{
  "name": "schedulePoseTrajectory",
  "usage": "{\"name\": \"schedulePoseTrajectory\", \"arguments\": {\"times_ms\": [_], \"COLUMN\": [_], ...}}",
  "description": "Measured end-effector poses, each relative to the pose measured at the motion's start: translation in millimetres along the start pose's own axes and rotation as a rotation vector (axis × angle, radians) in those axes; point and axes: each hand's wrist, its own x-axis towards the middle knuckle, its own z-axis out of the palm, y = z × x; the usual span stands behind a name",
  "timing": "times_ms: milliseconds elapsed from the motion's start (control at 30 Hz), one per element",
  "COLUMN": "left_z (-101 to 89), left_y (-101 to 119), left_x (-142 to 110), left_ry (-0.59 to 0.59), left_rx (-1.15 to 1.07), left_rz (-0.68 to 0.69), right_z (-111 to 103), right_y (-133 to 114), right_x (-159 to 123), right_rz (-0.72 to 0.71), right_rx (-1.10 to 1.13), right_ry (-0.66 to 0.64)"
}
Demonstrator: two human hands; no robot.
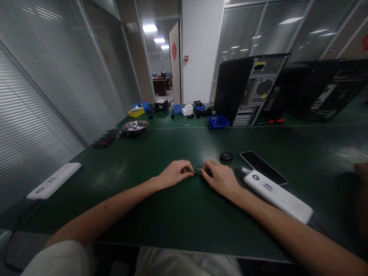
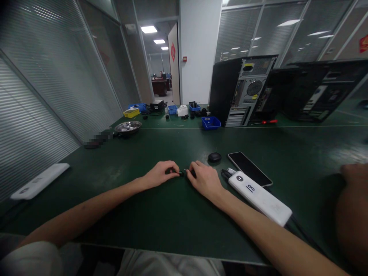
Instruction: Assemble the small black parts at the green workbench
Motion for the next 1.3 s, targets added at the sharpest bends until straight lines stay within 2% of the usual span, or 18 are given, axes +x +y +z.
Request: {"name": "schedulePoseTrajectory", "arguments": {"times_ms": [200,333,633,933,1300], "left_z": [-2.7,-3.1,-4.7,-3.9,-3.0], "left_y": [-4.8,-1.8,-1.1,-3.8,-7.0], "left_x": [-1.1,-0.2,-1.0,-0.1,-1.3], "left_ry": [0.063,0.051,0.041,0.035,0.056], "left_rx": [0.017,0.025,-0.02,-0.023,-0.027], "left_rz": [-0.035,0.0,-0.033,0.115,0.137], "right_z": [-1.9,-2.0,0.4,2.2,6.8], "right_y": [-5.4,-7.3,-3.1,-4.0,-2.0], "right_x": [-1.4,-1.5,-0.7,-1.5,0.4], "right_rz": [-0.021,-0.031,-0.037,-0.121,-0.161], "right_rx": [0.07,0.076,0.066,0.094,0.118], "right_ry": [0.0,-0.002,-0.004,-0.02,-0.012]}}
